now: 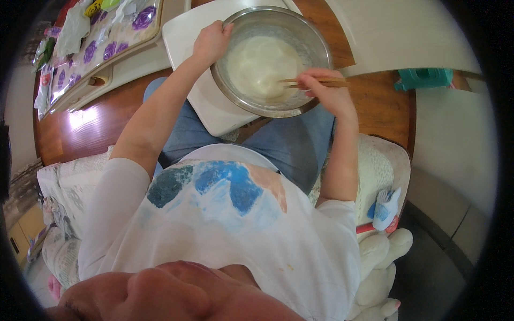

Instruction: The person sits on the floor and stirs a white mixture in a metal bowl using chopsticks. They hold the bowl steady with one hand while mixing with the other, occasionally pausing to adjust the bowl's position.

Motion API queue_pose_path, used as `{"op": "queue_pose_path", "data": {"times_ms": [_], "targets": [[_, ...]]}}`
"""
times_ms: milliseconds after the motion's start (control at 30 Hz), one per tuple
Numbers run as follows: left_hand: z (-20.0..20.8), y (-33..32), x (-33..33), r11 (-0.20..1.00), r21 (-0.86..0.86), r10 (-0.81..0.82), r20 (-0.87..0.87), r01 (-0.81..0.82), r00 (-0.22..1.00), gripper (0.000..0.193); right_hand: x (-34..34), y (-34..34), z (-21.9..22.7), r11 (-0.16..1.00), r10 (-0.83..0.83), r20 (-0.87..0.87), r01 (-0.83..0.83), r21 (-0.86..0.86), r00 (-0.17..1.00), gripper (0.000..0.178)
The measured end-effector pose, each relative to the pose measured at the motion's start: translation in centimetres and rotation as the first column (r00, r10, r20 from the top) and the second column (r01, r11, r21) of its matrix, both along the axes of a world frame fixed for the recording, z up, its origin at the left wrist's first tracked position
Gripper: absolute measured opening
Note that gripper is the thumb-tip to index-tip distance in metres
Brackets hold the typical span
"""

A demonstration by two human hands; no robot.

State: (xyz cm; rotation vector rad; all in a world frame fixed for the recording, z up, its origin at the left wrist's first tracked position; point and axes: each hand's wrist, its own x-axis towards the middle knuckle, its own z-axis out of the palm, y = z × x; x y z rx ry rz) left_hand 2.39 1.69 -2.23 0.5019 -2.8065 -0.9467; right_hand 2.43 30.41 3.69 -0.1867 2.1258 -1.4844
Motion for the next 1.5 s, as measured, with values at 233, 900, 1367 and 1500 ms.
{"op": "queue_pose_path", "data": {"times_ms": [233, 900, 1367, 1500], "targets": [[0.7, 0.3, 0.0, 1.0, 0.004, -0.017, 0.022, 0.017, 1.0, 0.043, -2.0, -3.7, -4.6, 0.963, -0.237, -0.27, 0.189, -0.193, 0.933, 0.016], [0.3, 0.3, -0.1, 1.0, -0.007, 0.001, 0.014, -0.001, 1.0, 0.043, -2.0, -3.9, -4.8, 0.947, -0.256, -0.22, 0.199, -0.25, 0.941, 0.015], [0.2, 0.1, 0.0, 1.0, 0.01, 0.004, 0.037, -0.004, 0.999, 0.043, -0.2, 0.4, -0.5, 0.995, -0.101, -0.032, 0.101, -0.005, 0.994, 0.018], [0.7, 0.4, 0.1, 1.0, 0.0, -0.005, 0.03, 0.005, 1.0, 0.043, -1.3, -2.1, -3.2, 0.959, -0.229, -0.111, 0.204, -0.197, 0.967, 0.018]]}}
